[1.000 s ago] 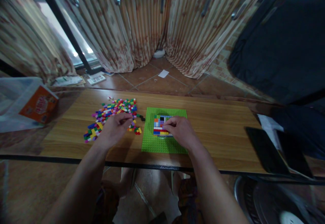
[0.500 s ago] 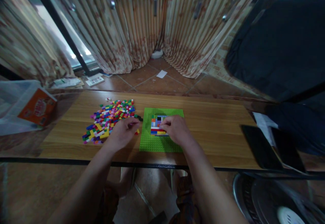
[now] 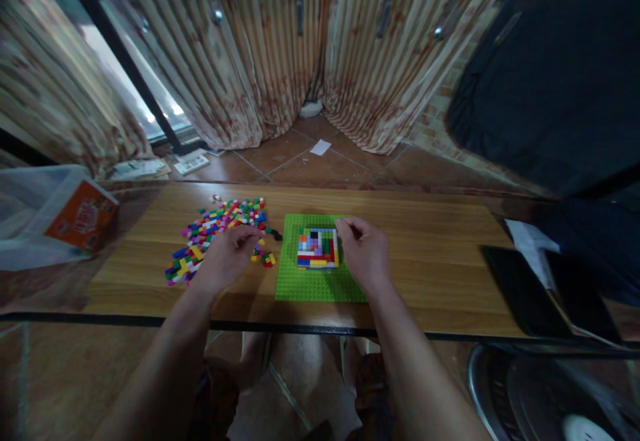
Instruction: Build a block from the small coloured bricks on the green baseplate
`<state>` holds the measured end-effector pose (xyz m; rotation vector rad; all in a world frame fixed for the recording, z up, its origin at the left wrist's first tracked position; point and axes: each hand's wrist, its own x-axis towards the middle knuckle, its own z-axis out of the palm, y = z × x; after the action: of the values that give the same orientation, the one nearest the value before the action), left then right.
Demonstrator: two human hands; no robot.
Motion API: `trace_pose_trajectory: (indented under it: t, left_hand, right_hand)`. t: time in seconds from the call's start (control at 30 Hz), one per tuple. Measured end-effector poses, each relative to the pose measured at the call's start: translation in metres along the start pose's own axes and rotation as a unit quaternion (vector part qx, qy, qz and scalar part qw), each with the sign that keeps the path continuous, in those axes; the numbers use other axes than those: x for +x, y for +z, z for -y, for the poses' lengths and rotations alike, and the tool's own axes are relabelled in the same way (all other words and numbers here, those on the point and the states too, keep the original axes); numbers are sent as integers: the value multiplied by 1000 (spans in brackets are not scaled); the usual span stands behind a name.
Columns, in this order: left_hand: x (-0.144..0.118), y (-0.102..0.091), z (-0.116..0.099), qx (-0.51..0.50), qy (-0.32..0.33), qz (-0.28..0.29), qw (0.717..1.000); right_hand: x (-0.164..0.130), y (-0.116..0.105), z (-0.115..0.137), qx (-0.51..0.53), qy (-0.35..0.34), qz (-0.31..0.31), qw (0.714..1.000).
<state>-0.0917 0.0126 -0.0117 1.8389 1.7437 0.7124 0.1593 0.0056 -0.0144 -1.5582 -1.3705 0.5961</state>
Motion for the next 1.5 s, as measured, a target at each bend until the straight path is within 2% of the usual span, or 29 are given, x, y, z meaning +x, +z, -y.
trace_pose_trajectory:
  t: [0.27, 0.4, 0.5, 0.57, 0.7, 0.83, 0.97, 1.17, 1.37, 1.5]
  left_hand:
    - [1, -21, 16, 70, -35, -37, 996]
    - [1, -29, 24, 71, -63, -61, 994]
    - [0, -35, 27, 74, -83, -75, 991]
    - [-2, -38, 29, 75, -93, -76, 990]
    - [-4, -42, 29, 77, -121, -75, 987]
    - [-6, -44, 30, 81, -122, -71, 987]
    - [-8, -52, 39, 68, -123, -78, 987]
    - [-17, -82, 70, 23, -192, -153, 969]
    - [-30, -97, 81, 97, -263, -119, 952]
    - [-31, -97, 79, 115, -270, -110, 950]
  right_hand:
    - [-7, 7, 15, 33, -36, -27, 998]
    - [-11, 10, 20, 39, -46, -45, 997]
    - [-17, 15, 26, 39, -72, -34, 996]
    - [-24, 21, 32, 25, -102, -2, 994]
    - [-40, 39, 46, -2, -177, 99, 979]
    - [-51, 60, 55, -27, -204, 168, 964]
    - [-58, 76, 55, -61, -200, 209, 955]
    - [-67, 90, 51, -78, -214, 277, 934]
    - [-80, 107, 50, -84, -228, 328, 913]
    - [-87, 123, 57, -69, -234, 331, 912]
